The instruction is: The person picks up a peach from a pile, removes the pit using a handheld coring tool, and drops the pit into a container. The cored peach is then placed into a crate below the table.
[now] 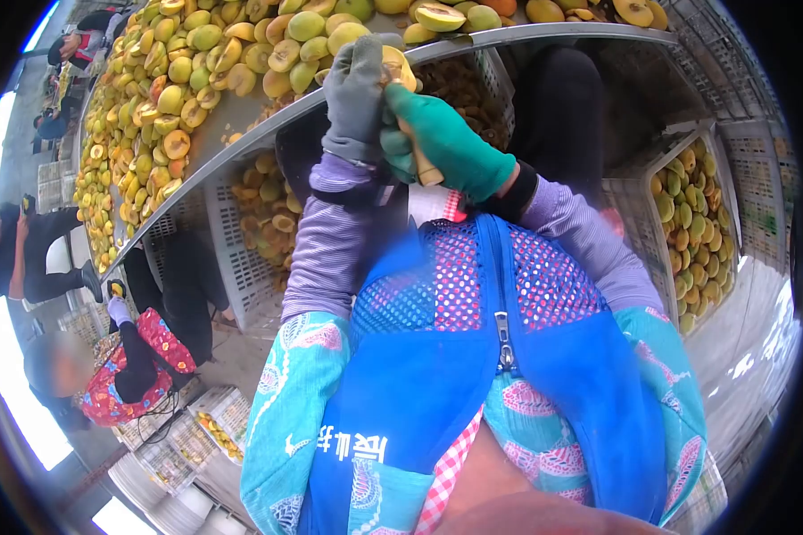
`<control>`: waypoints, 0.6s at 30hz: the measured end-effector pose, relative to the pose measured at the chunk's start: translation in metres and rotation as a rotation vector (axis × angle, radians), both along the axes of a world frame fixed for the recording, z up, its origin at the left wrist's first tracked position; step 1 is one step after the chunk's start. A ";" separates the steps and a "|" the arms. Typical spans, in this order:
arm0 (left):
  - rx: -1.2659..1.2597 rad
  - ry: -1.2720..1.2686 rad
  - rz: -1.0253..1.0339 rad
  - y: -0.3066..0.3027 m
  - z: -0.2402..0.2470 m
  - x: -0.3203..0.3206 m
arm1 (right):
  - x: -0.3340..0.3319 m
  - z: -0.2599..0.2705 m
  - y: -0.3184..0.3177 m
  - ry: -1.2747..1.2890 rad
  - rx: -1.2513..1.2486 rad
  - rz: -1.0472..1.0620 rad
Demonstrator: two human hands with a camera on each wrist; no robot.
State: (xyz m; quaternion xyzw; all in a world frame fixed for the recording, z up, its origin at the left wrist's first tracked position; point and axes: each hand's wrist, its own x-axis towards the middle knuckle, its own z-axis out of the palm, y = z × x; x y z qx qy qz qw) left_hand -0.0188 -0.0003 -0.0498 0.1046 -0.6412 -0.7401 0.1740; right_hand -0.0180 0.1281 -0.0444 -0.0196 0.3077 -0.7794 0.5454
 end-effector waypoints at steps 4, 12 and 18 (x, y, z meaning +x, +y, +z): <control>0.225 -0.071 -0.024 0.000 -0.008 0.002 | -0.005 -0.006 0.002 -0.099 -0.037 0.081; 0.102 -0.090 -0.063 0.000 0.002 0.000 | -0.011 0.002 0.009 -0.147 -0.108 0.084; 0.298 -0.122 -0.167 -0.009 0.011 0.005 | -0.012 0.007 0.015 -0.060 -0.032 0.187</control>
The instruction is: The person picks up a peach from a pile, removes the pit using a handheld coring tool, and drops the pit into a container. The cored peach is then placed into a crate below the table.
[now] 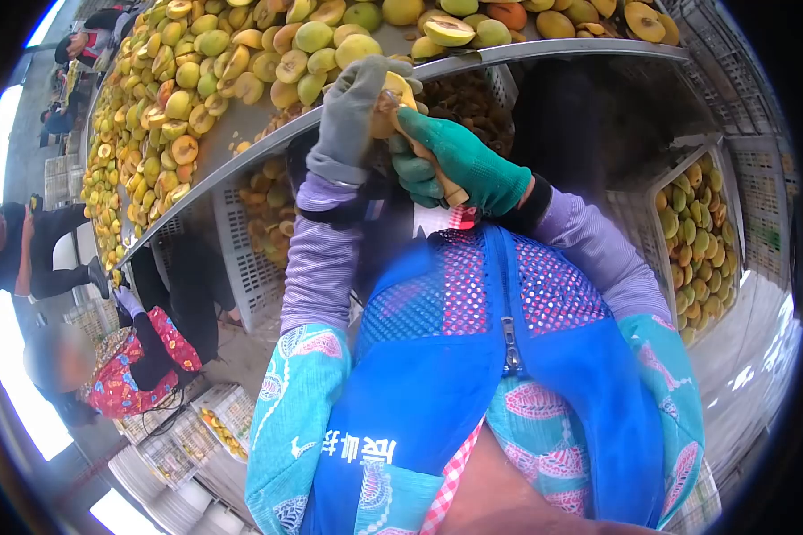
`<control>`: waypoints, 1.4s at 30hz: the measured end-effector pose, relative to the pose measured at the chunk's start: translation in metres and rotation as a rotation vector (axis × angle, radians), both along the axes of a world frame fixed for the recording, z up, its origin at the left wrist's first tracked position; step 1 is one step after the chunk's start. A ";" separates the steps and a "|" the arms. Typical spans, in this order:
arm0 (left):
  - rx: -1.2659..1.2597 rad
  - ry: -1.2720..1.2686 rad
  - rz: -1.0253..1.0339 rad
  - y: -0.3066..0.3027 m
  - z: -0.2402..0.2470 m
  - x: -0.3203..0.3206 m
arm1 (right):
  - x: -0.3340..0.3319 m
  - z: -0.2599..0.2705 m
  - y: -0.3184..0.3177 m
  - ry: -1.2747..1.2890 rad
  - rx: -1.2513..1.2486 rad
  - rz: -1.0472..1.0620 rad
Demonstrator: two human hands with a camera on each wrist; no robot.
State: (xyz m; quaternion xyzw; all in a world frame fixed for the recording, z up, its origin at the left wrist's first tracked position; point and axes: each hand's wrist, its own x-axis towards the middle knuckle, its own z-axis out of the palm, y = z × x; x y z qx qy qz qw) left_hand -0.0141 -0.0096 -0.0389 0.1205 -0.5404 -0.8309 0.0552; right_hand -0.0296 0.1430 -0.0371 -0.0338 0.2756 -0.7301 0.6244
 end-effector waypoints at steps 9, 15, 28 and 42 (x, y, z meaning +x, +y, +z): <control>-0.047 0.006 0.006 -0.004 -0.012 -0.009 | -0.009 0.003 -0.012 0.063 0.102 -0.024; -0.190 0.046 0.172 0.003 -0.013 -0.023 | -0.005 0.002 -0.019 0.137 0.138 -0.185; -0.208 0.031 -0.067 0.005 0.004 0.000 | 0.012 -0.005 -0.002 0.281 0.132 -0.167; -0.328 -0.044 -0.013 0.003 -0.011 -0.008 | 0.003 -0.015 -0.009 0.084 0.074 -0.117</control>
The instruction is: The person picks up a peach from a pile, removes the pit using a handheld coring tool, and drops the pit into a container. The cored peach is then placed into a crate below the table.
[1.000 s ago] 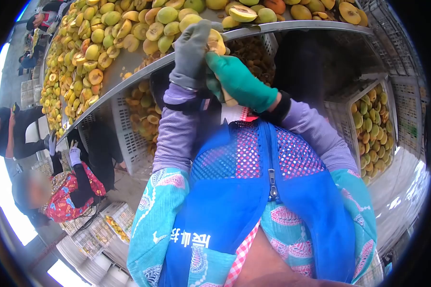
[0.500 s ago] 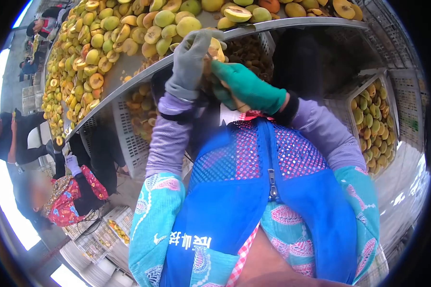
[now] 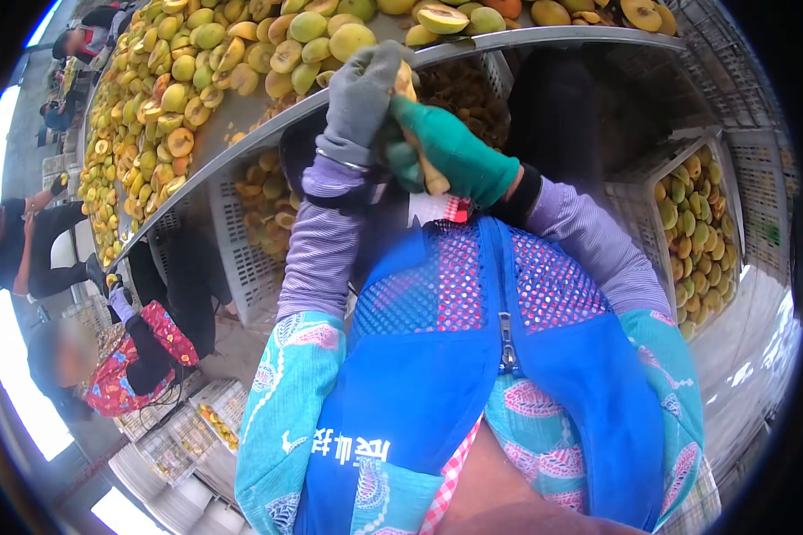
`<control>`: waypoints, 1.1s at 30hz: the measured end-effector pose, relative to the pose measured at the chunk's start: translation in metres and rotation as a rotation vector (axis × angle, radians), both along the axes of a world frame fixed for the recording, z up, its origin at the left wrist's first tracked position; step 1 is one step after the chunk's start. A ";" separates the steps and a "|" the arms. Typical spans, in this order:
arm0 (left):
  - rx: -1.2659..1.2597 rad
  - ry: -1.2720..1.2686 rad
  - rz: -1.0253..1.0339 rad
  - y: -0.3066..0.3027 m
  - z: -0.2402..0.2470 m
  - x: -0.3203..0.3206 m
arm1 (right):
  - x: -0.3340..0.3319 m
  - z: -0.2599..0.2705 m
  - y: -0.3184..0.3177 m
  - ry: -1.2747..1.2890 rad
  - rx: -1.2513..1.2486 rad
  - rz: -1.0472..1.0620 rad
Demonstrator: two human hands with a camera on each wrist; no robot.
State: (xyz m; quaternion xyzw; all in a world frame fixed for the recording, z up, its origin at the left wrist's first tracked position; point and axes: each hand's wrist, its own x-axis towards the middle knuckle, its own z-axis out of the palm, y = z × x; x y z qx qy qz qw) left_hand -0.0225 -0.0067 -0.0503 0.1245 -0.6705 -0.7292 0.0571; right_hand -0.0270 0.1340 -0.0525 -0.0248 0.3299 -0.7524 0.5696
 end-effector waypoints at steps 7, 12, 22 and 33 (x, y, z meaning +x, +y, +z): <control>0.361 -0.133 -0.239 -0.006 0.011 0.010 | 0.003 0.014 0.006 -0.118 0.018 0.073; 0.150 0.080 0.093 0.013 -0.013 0.004 | 0.013 0.011 0.002 -0.024 0.099 -0.023; 0.131 0.016 -0.051 0.004 -0.003 0.003 | 0.019 0.008 0.001 -0.170 -0.090 -0.069; 0.175 -0.081 -0.339 -0.013 0.010 0.011 | 0.025 0.008 0.004 -0.137 -0.033 0.054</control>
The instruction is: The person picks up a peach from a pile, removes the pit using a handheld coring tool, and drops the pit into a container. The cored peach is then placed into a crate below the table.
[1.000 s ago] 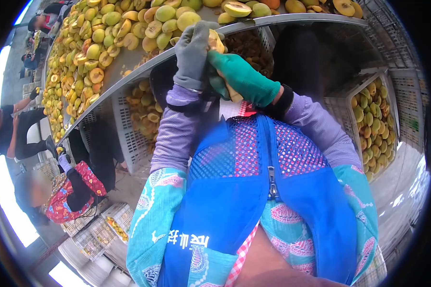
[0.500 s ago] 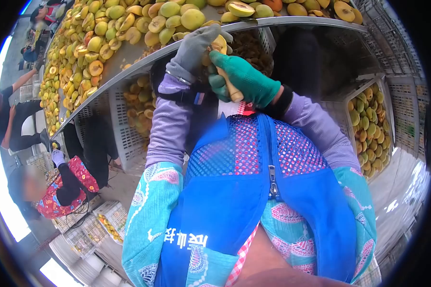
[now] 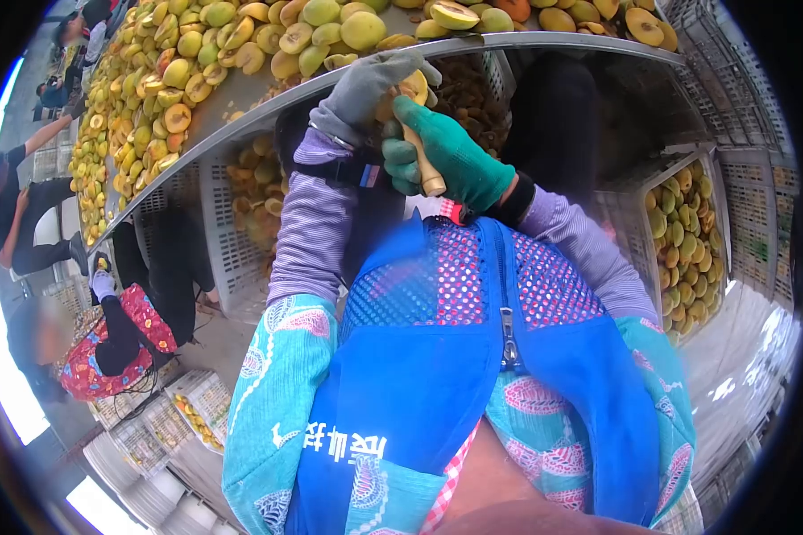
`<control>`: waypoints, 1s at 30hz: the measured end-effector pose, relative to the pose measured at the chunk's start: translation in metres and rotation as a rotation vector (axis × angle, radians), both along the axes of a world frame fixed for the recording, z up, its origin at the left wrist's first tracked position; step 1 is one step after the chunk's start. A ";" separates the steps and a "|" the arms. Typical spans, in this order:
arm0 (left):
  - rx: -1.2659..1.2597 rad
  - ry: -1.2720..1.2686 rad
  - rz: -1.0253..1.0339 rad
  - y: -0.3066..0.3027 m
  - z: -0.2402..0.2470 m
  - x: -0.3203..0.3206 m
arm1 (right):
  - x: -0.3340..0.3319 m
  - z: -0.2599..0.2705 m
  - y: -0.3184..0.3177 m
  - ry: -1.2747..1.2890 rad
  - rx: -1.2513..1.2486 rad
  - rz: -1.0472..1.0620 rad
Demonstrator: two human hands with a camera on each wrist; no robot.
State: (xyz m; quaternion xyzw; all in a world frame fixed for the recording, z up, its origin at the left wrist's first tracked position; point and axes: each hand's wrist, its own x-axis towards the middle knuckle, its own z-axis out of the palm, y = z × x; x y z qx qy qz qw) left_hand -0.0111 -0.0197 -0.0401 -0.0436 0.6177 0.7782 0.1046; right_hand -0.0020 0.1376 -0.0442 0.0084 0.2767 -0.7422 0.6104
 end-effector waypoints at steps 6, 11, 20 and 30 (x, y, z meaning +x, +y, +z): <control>0.080 0.128 0.423 0.029 -0.017 0.004 | -0.010 0.003 0.005 0.145 0.084 0.010; 0.096 0.045 0.092 0.014 -0.022 0.002 | -0.003 0.006 0.004 -0.017 0.015 0.000; 0.116 0.106 0.291 0.028 -0.019 0.016 | -0.014 0.008 0.011 -0.081 -0.011 0.068; 0.174 0.170 0.287 0.032 -0.002 0.019 | 0.005 0.009 0.004 -0.151 -0.165 -0.020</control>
